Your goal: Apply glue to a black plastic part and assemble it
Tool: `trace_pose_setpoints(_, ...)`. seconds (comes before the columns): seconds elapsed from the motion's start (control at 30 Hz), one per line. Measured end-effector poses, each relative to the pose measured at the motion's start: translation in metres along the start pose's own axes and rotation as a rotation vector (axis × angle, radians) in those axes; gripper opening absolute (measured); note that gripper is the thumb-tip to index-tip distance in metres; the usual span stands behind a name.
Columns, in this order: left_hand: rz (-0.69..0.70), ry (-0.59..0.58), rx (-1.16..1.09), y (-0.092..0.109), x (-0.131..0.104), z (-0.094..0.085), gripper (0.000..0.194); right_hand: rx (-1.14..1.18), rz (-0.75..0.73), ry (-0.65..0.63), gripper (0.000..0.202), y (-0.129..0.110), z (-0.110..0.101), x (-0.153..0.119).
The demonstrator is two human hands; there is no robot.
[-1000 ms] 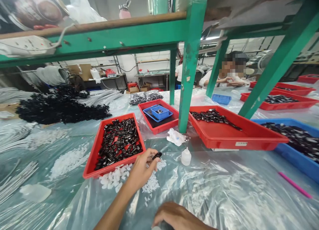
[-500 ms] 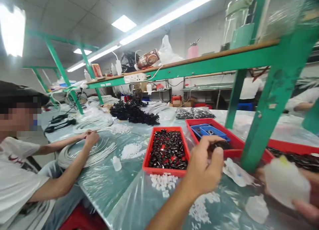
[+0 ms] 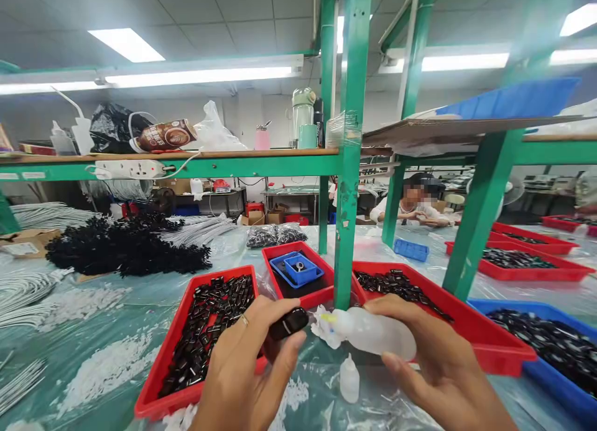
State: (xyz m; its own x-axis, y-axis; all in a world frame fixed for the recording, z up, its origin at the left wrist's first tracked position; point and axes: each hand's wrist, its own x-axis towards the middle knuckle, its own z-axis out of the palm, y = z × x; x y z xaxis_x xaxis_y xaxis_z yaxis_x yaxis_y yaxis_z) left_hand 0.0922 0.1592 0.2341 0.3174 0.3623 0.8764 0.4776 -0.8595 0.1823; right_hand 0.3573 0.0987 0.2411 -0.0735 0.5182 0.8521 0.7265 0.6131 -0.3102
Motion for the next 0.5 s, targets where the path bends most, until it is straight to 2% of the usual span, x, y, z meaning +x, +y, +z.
trace_pose_setpoints(0.27,-0.049,0.025,0.044,0.009,-0.0045,-0.0023,0.02,-0.052,-0.057,-0.004,0.023,-0.0022,-0.001,0.0008)
trace_pose_setpoints(0.4,-0.033,-0.004,0.05,0.0101,-0.0046,-0.006,0.021,-0.094,-0.067,-0.022,0.025,-0.0028,-0.0059,-0.0015)
trace_pose_setpoints(0.5,0.024,-0.022,0.046,0.008,-0.0005,-0.01,0.022,-0.039,0.009,-0.005,0.027,-0.0065,-0.0062,-0.0042)
